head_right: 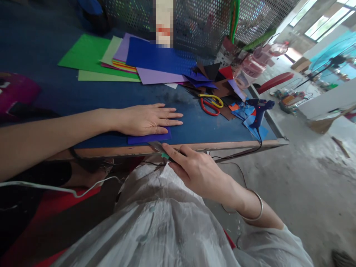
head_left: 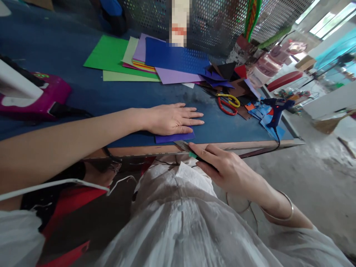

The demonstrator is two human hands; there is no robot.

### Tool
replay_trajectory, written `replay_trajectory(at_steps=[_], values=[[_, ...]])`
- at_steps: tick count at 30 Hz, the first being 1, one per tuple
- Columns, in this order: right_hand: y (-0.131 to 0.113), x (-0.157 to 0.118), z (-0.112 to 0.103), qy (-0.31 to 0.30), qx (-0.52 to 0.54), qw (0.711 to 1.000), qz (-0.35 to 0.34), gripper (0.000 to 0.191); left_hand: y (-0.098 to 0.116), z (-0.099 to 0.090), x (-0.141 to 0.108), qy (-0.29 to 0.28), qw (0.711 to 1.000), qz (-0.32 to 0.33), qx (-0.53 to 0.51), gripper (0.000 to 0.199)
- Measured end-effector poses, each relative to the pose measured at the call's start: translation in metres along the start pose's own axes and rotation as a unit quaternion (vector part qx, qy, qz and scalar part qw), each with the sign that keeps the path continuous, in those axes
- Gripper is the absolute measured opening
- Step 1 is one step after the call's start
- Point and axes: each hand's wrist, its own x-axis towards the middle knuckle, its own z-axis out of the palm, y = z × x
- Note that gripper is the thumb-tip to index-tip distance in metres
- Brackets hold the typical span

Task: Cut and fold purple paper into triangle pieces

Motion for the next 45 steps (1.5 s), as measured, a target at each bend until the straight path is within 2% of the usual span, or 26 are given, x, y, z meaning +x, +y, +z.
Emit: replay_trajectory(at_steps=[30,40,45], values=[[-0.009,0.01,-0.003,-0.029,0.044,0.999,-0.01,0.05,0.0,0.002,0.0,0.01,1.0,0.003,-0.012,0.063],[-0.009,0.012,-0.002,-0.037,0.027,0.999,-0.012,0.05,-0.003,0.004,0.0,0.028,0.999,0.013,-0.037,0.063],[-0.012,0.012,-0.002,-0.03,0.018,0.999,-0.02,0.048,-0.003,0.004,0.0,0.02,0.999,0.013,-0.025,0.064]])
